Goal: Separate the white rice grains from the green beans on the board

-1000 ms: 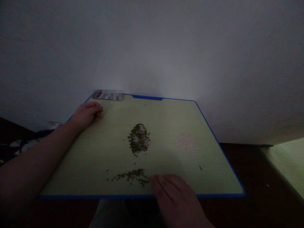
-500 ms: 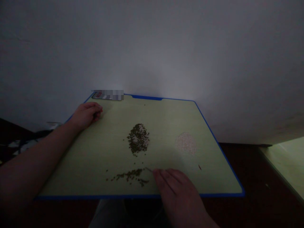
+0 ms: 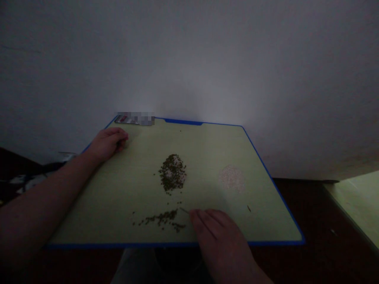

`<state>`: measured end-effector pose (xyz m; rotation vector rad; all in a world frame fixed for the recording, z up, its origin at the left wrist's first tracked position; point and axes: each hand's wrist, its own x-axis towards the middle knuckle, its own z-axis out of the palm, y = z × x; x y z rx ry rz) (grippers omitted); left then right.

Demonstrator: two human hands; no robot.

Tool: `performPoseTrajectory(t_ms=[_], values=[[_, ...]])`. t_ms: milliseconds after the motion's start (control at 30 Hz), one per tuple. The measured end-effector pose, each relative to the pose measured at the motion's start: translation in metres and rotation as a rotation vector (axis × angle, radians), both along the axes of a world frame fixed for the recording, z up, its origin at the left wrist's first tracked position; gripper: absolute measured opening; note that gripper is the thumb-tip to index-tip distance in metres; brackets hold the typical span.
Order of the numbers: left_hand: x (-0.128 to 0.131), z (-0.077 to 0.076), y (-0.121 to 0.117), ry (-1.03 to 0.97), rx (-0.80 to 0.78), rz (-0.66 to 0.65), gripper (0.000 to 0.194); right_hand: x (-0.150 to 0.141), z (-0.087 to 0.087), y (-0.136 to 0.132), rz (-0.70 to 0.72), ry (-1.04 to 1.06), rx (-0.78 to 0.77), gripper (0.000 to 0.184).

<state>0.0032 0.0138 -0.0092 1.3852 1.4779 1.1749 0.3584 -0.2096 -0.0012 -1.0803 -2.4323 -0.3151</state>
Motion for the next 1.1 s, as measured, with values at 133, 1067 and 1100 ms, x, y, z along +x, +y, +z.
performPoseTrajectory(t_ms=[133, 1067, 1100], values=[[0.002, 0.002, -0.001, 0.007, 0.009, 0.002, 0.015, 0.001, 0.005, -0.003, 0.021, 0.023, -0.005, 0.033], [0.002, 0.001, 0.001, -0.014, -0.006, 0.006, 0.014, -0.009, 0.005, -0.010, 0.024, 0.046, 0.019, 0.033], [0.002, 0.000, 0.002, -0.019, -0.003, 0.001, 0.015, -0.010, 0.006, -0.010, 0.030, 0.049, 0.018, 0.034]])
